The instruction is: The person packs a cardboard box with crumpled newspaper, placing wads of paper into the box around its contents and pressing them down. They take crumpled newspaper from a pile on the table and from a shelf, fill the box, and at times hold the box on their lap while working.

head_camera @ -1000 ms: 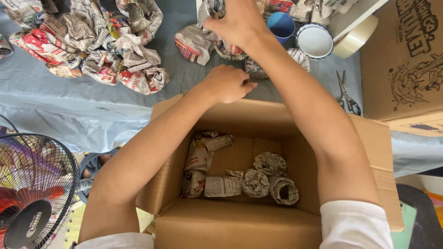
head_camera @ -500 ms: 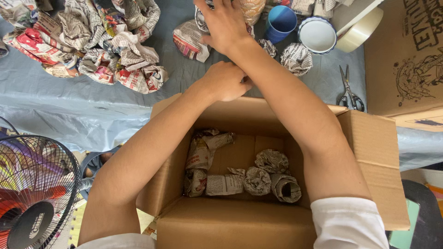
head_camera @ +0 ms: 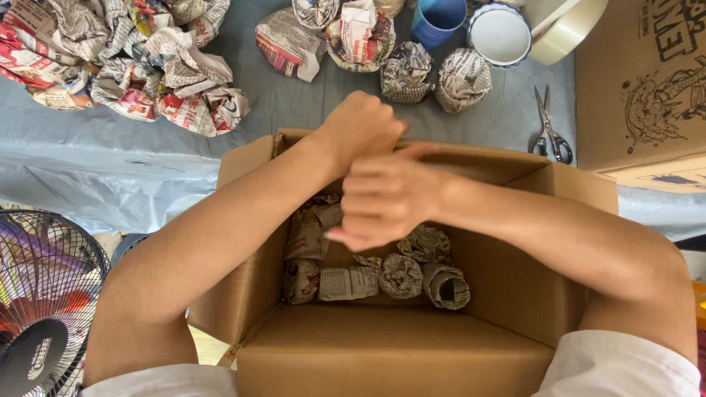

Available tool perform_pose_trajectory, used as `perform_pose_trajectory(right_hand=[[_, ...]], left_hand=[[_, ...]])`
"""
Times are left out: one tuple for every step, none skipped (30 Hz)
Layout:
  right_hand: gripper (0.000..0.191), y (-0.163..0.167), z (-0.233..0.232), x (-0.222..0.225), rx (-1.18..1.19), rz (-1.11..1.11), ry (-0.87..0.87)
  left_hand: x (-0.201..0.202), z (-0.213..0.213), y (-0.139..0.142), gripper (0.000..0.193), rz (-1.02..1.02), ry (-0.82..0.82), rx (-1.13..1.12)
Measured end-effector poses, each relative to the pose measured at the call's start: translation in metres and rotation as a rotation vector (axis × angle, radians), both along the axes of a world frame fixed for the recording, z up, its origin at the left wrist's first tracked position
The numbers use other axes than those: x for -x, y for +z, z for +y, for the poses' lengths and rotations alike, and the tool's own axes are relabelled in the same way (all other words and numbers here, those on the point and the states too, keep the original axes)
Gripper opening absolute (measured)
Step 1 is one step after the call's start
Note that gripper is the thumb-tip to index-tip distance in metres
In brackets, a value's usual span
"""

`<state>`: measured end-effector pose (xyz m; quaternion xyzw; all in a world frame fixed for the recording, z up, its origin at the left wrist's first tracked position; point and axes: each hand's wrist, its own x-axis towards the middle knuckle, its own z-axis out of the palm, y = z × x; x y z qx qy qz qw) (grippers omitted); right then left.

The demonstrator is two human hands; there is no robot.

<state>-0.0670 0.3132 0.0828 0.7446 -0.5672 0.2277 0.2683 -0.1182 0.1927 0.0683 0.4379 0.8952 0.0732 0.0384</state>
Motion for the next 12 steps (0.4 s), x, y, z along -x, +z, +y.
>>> perform_pose_trajectory(right_hand=[[0.046,-0.017,-0.002,-0.012,-0.102,-0.053,0.020],[0.041,-0.038,-0.004,-0.022,-0.205,-0.109,0.040],[0.029,-0.061,-0.007,-0.028,-0.631,-0.146,-0.077],[0.027,-0.086,-0.012,-0.031,-1.057,-0.174,-0.196],[0.025,-0.110,-0.017,-0.030,-1.015,-0.186,-0.313],[0.046,-0.134,-0.023,-0.028,-0.969,-0.198,-0.428],[0.072,-0.155,-0.025,-0.029,-0.920,-0.217,-0.543],[0.072,-0.175,-0.027,-0.033,-1.033,-0.331,-0.591],[0.073,-0.193,-0.032,-0.034,-1.141,-0.441,-0.640],[0.076,-0.207,-0.038,-0.032,-1.248,-0.549,-0.690],[0.074,-0.219,-0.042,-0.036,-1.260,-0.539,-0.737],[0.072,-0.232,-0.047,-0.043,-1.272,-0.533,-0.784]], left_hand=[[-0.002,-0.001,0.000,0.070,0.093,-0.033,-0.056],[-0.005,-0.003,-0.001,0.079,0.183,-0.066,-0.112],[-0.006,-0.004,-0.003,0.079,0.171,-0.074,-0.127],[-0.004,-0.006,-0.004,0.080,0.162,-0.082,-0.141],[-0.002,-0.007,-0.005,0.082,0.157,-0.089,-0.154],[0.000,-0.008,-0.005,0.081,0.174,-0.081,-0.175],[0.000,-0.008,-0.007,0.081,0.183,-0.077,-0.195],[-0.001,-0.008,-0.008,0.081,0.192,-0.078,-0.216],[-0.001,-0.007,-0.008,0.081,0.176,-0.071,-0.200],[0.000,-0.005,-0.007,0.082,0.164,-0.061,-0.187],[-0.001,-0.003,-0.005,0.082,0.147,-0.053,-0.176],[-0.003,-0.003,-0.005,0.083,0.127,-0.045,-0.153]])
